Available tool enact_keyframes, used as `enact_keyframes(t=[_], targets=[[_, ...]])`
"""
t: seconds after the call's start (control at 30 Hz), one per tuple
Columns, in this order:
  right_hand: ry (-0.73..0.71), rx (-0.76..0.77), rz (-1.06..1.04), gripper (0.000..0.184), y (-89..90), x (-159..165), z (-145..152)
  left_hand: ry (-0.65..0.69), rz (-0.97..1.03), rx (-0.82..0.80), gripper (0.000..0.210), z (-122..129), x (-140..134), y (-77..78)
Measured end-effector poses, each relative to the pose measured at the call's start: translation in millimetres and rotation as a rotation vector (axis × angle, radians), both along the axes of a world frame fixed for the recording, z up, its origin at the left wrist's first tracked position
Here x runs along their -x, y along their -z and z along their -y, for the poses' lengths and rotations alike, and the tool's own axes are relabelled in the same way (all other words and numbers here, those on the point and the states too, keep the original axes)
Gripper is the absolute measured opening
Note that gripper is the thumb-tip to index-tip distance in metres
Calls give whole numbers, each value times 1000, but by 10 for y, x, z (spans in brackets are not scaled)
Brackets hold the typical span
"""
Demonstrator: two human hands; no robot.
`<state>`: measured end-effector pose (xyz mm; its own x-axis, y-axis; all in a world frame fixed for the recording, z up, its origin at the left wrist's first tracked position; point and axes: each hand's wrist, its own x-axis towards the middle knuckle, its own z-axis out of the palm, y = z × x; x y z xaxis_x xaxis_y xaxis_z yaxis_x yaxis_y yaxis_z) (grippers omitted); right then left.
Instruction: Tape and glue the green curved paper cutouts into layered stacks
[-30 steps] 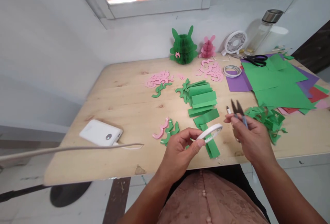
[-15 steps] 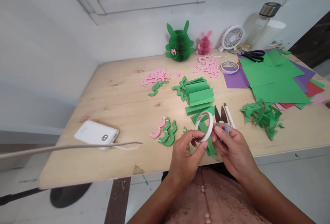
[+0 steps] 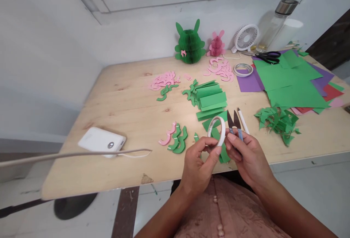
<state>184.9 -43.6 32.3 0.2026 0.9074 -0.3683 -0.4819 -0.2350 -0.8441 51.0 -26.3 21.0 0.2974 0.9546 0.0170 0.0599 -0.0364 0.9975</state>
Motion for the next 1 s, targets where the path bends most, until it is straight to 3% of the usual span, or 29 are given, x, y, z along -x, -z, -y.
enact_keyframes(t=[0.2,0.4,0.63,1.0], targets=[[-87,-80,276,35,110,-197,87,-53,51,105,11,-12,19,16],[-71,-144,700,22,49,-325,96,-79,54,116,9,-31,7,37],[-69,-270,1039,12,-105,-117,17,-111,-115,-73,8,-11,5,23],[8,-421,1381,13,45,-62,16,-170,-276,-304,5,-28,-35,60]])
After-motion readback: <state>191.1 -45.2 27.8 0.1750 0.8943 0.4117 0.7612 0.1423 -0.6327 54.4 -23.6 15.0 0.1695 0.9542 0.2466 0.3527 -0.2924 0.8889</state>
